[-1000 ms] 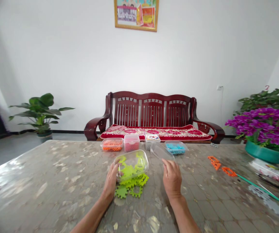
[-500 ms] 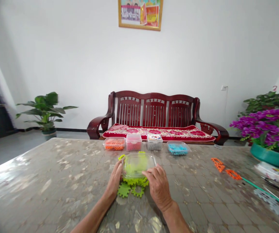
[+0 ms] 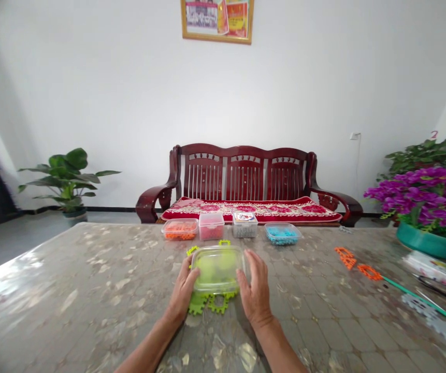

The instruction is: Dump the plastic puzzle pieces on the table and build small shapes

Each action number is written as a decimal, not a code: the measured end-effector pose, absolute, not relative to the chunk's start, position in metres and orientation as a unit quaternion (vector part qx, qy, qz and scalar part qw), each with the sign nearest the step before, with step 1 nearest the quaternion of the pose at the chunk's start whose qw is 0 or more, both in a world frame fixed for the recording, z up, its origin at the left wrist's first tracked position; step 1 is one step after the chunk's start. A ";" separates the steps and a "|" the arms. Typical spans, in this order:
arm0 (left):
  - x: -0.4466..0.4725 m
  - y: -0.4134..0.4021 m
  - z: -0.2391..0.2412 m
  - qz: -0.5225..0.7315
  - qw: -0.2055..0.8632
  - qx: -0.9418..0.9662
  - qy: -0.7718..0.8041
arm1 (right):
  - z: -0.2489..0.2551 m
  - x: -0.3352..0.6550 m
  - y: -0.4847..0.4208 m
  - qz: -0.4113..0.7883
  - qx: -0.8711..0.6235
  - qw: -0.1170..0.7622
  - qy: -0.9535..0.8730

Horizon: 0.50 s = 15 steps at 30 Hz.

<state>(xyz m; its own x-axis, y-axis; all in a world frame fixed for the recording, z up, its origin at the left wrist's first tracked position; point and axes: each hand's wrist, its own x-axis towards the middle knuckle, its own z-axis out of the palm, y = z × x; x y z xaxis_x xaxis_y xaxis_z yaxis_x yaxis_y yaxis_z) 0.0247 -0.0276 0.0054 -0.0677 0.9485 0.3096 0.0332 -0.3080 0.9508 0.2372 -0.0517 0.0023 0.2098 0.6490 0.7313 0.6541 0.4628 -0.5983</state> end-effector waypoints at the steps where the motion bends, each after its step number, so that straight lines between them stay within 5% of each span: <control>1: 0.025 -0.029 0.005 0.588 0.384 0.562 0.437 | 0.001 0.239 -0.049 0.052 -0.540 0.597 -0.591; 7: 0.027 -0.035 0.007 0.581 0.393 0.580 0.414 | 0.006 0.237 -0.048 0.348 -0.495 0.577 -0.548; 15: 0.028 -0.039 0.019 0.580 0.432 0.558 0.407 | 0.009 0.234 -0.055 0.232 -0.508 0.585 -0.589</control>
<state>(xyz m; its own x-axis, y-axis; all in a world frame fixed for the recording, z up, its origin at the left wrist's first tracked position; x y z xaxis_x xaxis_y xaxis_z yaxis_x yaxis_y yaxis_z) 0.0278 -0.0391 0.0190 -0.0043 0.9554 0.2952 -0.0480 -0.2951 0.9543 0.2339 -0.0547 0.0089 0.1990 0.8690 0.4530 0.3266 0.3770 -0.8667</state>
